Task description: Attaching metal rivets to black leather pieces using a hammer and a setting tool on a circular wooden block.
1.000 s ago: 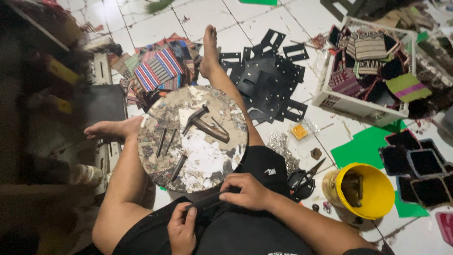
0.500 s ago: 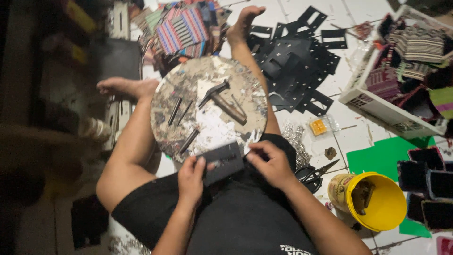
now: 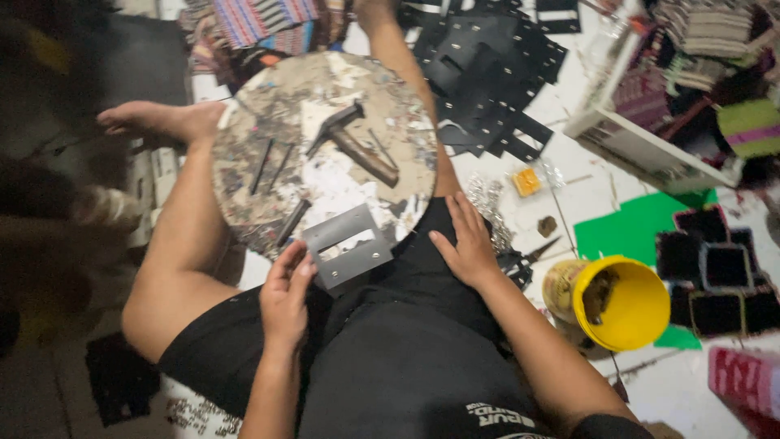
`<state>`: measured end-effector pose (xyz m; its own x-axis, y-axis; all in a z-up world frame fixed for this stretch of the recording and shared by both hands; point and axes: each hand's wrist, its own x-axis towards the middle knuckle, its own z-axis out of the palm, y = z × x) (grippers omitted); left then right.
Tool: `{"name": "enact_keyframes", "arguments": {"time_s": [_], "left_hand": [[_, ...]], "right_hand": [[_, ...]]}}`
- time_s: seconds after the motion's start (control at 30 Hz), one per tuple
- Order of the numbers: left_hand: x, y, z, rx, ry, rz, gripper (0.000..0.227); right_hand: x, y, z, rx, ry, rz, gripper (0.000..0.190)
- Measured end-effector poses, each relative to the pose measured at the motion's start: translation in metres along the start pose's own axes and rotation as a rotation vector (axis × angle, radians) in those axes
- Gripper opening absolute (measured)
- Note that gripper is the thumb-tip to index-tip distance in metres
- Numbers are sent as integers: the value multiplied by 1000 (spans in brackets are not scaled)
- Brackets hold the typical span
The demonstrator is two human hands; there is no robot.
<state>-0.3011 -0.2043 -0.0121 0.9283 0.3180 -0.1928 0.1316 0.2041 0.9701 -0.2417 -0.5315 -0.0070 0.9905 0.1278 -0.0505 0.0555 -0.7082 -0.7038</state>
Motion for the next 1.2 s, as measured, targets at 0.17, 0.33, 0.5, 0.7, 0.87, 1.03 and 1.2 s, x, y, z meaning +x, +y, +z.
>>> {"name": "enact_keyframes", "arguments": {"time_s": [0.17, 0.33, 0.5, 0.7, 0.87, 1.03, 1.2], "left_hand": [[-8, 29, 8, 157, 7, -110, 42], [-8, 19, 4, 144, 11, -78, 42], [-10, 17, 7, 185, 26, -52, 42], [-14, 19, 2, 190, 26, 29, 45], [-29, 59, -42, 381, 229, 288, 31], [-59, 91, -156, 491, 691, 226, 24], [-125, 77, -254, 493, 1005, 128, 29]], "right_hand": [[21, 105, 15, 200, 324, 265, 44], [17, 184, -18, 200, 330, 732, 28], [-4, 225, -13, -11, 161, 738, 37], [6, 227, 18, 46, 298, 414, 22], [24, 207, 22, -5, 410, -24, 18], [43, 163, 41, 8, 275, -78, 24], [57, 165, 39, -98, 318, -188, 29]]}}
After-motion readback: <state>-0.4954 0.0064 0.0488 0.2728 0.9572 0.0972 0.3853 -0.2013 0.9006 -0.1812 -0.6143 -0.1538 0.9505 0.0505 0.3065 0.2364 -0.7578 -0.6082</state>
